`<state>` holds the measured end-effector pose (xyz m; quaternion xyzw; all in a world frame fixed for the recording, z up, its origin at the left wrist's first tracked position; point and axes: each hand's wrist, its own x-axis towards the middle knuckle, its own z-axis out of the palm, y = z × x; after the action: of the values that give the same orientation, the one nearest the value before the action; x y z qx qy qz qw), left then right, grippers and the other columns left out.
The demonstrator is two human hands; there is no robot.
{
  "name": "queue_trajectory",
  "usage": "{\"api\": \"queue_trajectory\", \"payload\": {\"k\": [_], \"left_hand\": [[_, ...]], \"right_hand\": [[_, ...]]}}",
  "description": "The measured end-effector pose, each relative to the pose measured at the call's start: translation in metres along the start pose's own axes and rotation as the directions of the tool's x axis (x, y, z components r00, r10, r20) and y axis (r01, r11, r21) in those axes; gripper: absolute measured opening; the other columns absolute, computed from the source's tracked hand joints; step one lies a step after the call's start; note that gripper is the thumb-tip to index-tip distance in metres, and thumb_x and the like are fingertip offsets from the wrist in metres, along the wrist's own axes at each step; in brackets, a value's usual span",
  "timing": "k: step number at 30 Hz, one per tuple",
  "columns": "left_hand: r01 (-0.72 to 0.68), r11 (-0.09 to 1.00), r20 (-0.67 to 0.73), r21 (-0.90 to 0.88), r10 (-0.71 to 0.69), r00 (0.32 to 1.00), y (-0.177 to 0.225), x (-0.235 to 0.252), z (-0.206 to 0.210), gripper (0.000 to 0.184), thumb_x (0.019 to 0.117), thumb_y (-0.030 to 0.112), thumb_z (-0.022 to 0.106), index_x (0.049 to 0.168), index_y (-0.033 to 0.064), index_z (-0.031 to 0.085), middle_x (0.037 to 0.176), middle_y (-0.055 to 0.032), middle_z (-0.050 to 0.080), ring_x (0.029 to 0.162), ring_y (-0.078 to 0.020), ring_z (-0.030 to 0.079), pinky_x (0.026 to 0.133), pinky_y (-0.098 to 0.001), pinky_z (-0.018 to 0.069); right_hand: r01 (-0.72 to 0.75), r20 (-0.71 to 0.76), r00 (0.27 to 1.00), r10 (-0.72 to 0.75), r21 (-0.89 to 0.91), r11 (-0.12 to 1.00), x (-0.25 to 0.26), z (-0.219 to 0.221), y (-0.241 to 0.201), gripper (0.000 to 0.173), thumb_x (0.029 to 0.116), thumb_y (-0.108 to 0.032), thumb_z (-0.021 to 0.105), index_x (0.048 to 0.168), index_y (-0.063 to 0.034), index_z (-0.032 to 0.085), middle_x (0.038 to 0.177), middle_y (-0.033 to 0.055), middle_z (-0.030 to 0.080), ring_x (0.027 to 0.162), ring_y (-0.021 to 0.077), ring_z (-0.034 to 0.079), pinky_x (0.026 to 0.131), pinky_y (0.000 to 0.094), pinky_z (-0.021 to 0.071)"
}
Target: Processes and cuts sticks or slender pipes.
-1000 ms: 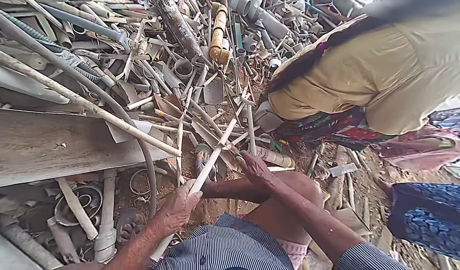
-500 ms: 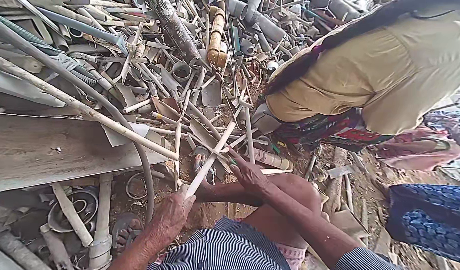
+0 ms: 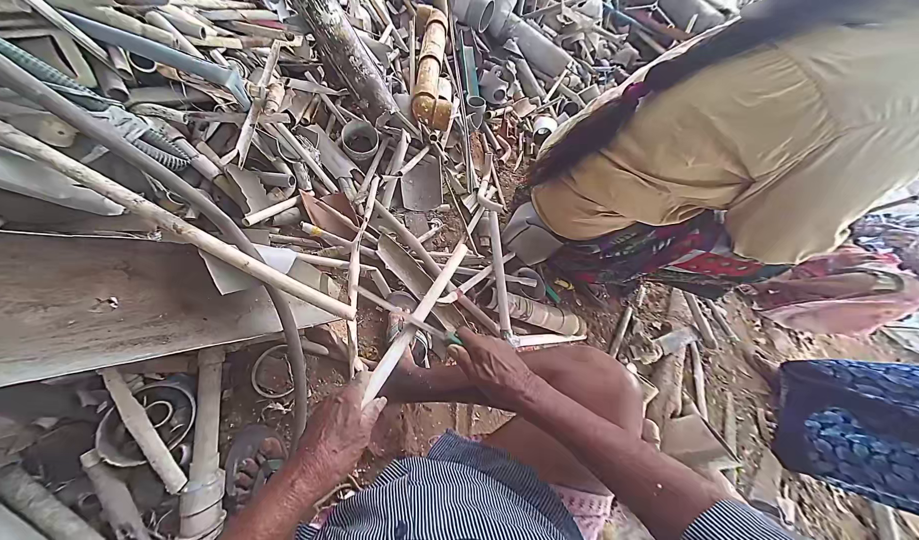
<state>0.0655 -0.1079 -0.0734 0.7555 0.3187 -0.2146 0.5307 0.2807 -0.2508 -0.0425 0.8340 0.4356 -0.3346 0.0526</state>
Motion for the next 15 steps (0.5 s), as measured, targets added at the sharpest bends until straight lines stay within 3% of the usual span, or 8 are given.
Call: {"api": "queue_trajectory", "payload": {"k": [2, 4, 6, 8, 11, 15], "left_hand": [[0.023, 0.998, -0.029, 0.065, -0.021, 0.999, 0.004, -0.003, 0.000, 0.043, 0.1064, 0.030, 0.055, 0.127, -0.0079, 0.060, 0.112, -0.0291, 0.067, 0.109, -0.0433, 0.065, 0.098, -0.0561, 0.0487], [-0.006, 0.996, -0.153, 0.086, 0.019, 0.988, 0.003, -0.005, 0.003, 0.043, 0.1051, 0.032, 0.058, 0.121, -0.0074, 0.064, 0.106, -0.0285, 0.069, 0.103, -0.0444, 0.068, 0.093, -0.0580, 0.0509], [-0.031, 0.997, -0.231, 0.077, 0.048, 0.972, 0.003, -0.007, 0.002, 0.040, 0.1047, 0.029, 0.059, 0.128, -0.0033, 0.062, 0.103, -0.0260, 0.069, 0.098, -0.0435, 0.068, 0.088, -0.0587, 0.0518], [-0.053, 0.997, -0.268, 0.057, 0.066, 0.961, 0.002, -0.006, 0.001, 0.038, 0.1063, 0.028, 0.053, 0.127, -0.0021, 0.062, 0.100, -0.0253, 0.069, 0.094, -0.0432, 0.068, 0.084, -0.0598, 0.0520], [-0.006, 0.998, -0.216, 0.055, 0.017, 0.976, 0.003, -0.007, -0.001, 0.040, 0.1104, 0.027, 0.042, 0.133, 0.0004, 0.061, 0.109, -0.0257, 0.069, 0.102, -0.0426, 0.068, 0.090, -0.0597, 0.0504], [0.055, 0.998, -0.191, -0.013, -0.056, 0.980, 0.005, -0.005, -0.002, 0.041, 0.1083, 0.025, 0.051, 0.138, -0.0017, 0.055, 0.117, -0.0271, 0.067, 0.109, -0.0428, 0.066, 0.097, -0.0582, 0.0489]], "right_hand": [[0.158, 0.097, 0.983, -0.155, -0.024, 0.987, -0.020, 0.019, -0.028, 0.046, 0.1096, -0.038, 0.038, 0.121, 0.0012, 0.059, 0.094, 0.0234, 0.068, 0.089, 0.0428, 0.070, 0.076, 0.0585, 0.0528], [0.199, 0.060, 0.978, -0.198, -0.006, 0.980, -0.022, 0.018, -0.028, 0.047, 0.1087, -0.039, 0.039, 0.118, 0.0019, 0.061, 0.091, 0.0228, 0.068, 0.086, 0.0421, 0.070, 0.073, 0.0579, 0.0526], [0.097, -0.063, 0.994, -0.093, 0.055, 0.994, -0.005, 0.003, -0.001, 0.052, 0.1090, -0.040, 0.034, 0.117, 0.0038, 0.060, 0.088, 0.0216, 0.066, 0.084, 0.0403, 0.069, 0.073, 0.0575, 0.0524], [-0.069, -0.157, 0.983, 0.092, 0.148, 0.987, 0.019, -0.019, 0.033, 0.052, 0.1105, -0.040, 0.028, 0.124, 0.0019, 0.057, 0.091, 0.0196, 0.065, 0.086, 0.0366, 0.066, 0.079, 0.0555, 0.0505], [-0.204, -0.189, 0.952, 0.242, 0.201, 0.958, 0.033, -0.030, 0.043, 0.049, 0.1126, -0.036, 0.029, 0.126, 0.0015, 0.057, 0.099, 0.0214, 0.065, 0.094, 0.0366, 0.066, 0.086, 0.0548, 0.0490], [0.003, 0.019, 1.000, -0.004, 0.029, 1.000, -0.003, 0.013, -0.018, 0.050, 0.1108, -0.039, 0.034, 0.123, 0.0031, 0.057, 0.098, 0.0241, 0.067, 0.095, 0.0417, 0.069, 0.083, 0.0574, 0.0523]]}}
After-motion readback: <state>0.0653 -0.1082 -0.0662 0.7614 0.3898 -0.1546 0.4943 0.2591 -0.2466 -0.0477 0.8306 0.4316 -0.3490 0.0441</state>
